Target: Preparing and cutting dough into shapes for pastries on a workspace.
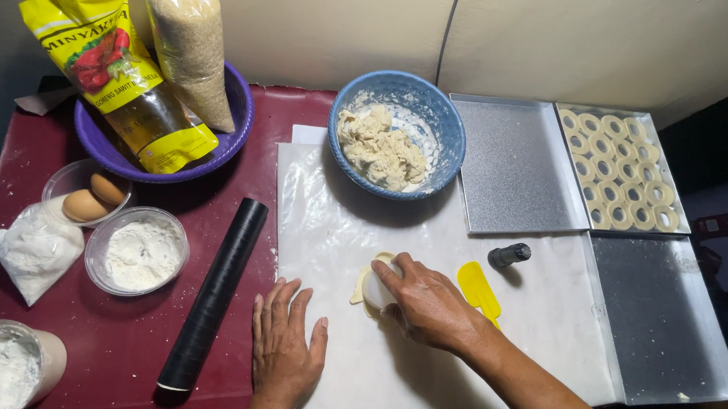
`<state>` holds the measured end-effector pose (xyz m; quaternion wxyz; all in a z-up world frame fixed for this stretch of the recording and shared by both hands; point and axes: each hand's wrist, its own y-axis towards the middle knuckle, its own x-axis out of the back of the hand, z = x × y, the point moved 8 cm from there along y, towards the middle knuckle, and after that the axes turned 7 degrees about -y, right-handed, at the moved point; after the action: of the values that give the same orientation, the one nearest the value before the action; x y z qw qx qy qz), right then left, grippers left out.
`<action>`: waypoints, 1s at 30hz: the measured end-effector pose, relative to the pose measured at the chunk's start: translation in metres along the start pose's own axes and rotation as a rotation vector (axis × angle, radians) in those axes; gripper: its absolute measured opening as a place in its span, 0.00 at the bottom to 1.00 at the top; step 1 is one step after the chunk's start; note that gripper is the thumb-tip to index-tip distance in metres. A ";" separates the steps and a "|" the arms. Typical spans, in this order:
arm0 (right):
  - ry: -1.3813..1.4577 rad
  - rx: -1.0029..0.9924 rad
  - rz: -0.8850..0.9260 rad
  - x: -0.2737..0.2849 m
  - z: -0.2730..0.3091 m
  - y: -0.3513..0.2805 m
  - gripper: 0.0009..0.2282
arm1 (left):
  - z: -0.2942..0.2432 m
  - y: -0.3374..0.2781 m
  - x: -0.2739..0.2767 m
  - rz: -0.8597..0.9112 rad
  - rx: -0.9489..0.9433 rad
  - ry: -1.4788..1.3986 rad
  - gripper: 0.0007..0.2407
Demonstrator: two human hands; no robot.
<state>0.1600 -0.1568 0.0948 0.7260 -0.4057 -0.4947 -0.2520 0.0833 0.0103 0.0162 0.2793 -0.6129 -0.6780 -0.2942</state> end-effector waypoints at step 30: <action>-0.076 -0.301 0.140 -0.007 -0.001 0.000 0.32 | 0.004 0.000 -0.004 0.072 0.079 0.035 0.24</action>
<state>0.1576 -0.1581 0.0884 0.6536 -0.5525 -0.4491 -0.2567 0.0834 0.0106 0.0108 0.3256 -0.6200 -0.6618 -0.2677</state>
